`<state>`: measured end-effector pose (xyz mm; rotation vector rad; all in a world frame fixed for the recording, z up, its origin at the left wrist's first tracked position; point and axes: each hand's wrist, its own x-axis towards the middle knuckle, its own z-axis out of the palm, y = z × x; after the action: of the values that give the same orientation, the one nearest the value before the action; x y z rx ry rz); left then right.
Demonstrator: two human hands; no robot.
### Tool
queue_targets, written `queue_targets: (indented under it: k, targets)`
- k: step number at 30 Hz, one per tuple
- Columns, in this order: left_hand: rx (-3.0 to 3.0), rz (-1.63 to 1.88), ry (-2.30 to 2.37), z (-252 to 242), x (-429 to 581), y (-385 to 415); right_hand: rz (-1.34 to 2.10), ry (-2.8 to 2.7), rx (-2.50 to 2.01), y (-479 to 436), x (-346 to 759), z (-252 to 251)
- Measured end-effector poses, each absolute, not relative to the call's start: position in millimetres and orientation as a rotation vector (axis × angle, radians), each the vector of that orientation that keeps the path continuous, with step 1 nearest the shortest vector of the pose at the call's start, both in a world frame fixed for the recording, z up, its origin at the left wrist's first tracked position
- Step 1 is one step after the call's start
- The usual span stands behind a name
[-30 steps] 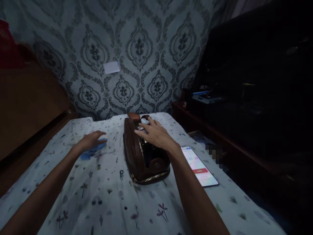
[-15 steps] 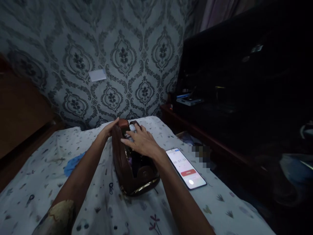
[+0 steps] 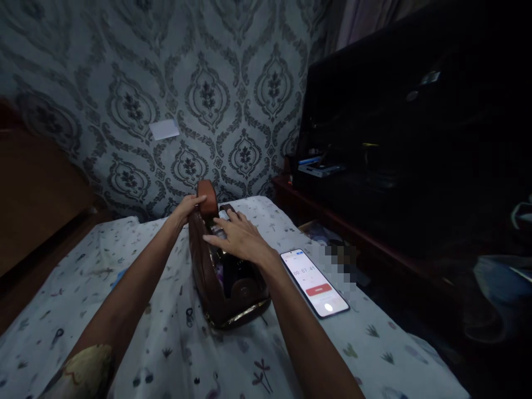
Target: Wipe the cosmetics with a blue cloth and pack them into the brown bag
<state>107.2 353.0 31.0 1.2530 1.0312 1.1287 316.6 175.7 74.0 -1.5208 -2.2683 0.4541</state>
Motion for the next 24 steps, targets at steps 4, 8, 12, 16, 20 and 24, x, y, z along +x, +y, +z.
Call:
queue_targets:
  k: [4,8,12,16,20,24]
  targets:
    - [1.270,1.067,1.068,39,115,351,0.481,-2.267,-1.487,178,318,73]
    - [1.343,1.110,1.022,49,119,339,0.484,-2.252,-1.466,179,320,74]
    - [1.432,1.161,1.020,61,122,331,0.493,-2.207,-1.449,179,321,74]
    - [1.527,1.181,1.028,68,130,327,0.542,-2.112,-1.335,183,322,72]
    - [1.612,1.187,1.038,69,134,320,0.636,-1.940,-1.348,189,324,70]
    - [1.700,1.187,1.042,68,135,313,0.681,-1.874,-1.336,193,326,66]
